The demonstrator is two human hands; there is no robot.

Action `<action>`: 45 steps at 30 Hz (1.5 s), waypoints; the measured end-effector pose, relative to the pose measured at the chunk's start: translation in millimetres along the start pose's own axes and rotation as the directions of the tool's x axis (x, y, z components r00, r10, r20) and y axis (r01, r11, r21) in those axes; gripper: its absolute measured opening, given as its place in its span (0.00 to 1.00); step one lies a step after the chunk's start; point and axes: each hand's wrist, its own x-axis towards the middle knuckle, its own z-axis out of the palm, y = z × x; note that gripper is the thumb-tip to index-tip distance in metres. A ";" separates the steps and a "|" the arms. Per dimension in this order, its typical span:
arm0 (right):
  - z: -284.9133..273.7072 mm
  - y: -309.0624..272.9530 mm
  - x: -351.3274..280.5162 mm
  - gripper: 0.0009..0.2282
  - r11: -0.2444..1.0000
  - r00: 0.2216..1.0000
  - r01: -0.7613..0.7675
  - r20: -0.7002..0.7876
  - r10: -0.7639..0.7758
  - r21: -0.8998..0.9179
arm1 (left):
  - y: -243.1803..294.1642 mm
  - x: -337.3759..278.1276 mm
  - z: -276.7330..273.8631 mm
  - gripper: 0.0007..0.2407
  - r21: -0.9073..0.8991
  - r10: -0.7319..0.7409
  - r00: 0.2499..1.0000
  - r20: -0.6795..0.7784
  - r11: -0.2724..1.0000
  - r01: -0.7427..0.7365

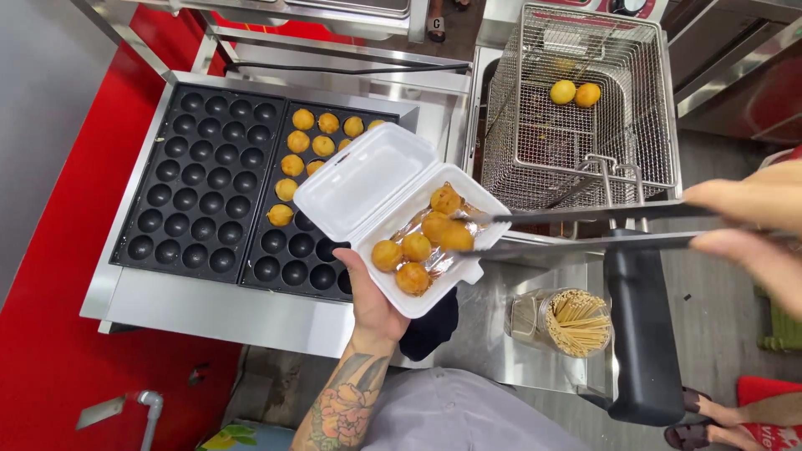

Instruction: Packaging fried food items into a container, applying various sauces and toppings, and bagging it for a customer.

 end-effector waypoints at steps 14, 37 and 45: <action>-39.7 -134.5 46.0 0.19 0.953 0.976 0.152 0.191 -0.103 -0.262 | 11.2 -6.7 -14.4 0.41 0.002 0.003 1.000 0.012 1.000 -0.003; -52.8 -156.9 44.7 0.20 0.918 0.959 0.271 0.166 -0.231 -0.290 | 17.6 -3.4 -9.8 0.41 0.040 -0.070 0.996 0.061 0.997 0.068; -61.2 -165.6 42.4 0.19 0.939 0.977 0.215 0.064 -0.205 -0.268 | 14.6 1.2 -8.3 0.42 -0.047 -0.097 0.994 0.057 0.994 0.100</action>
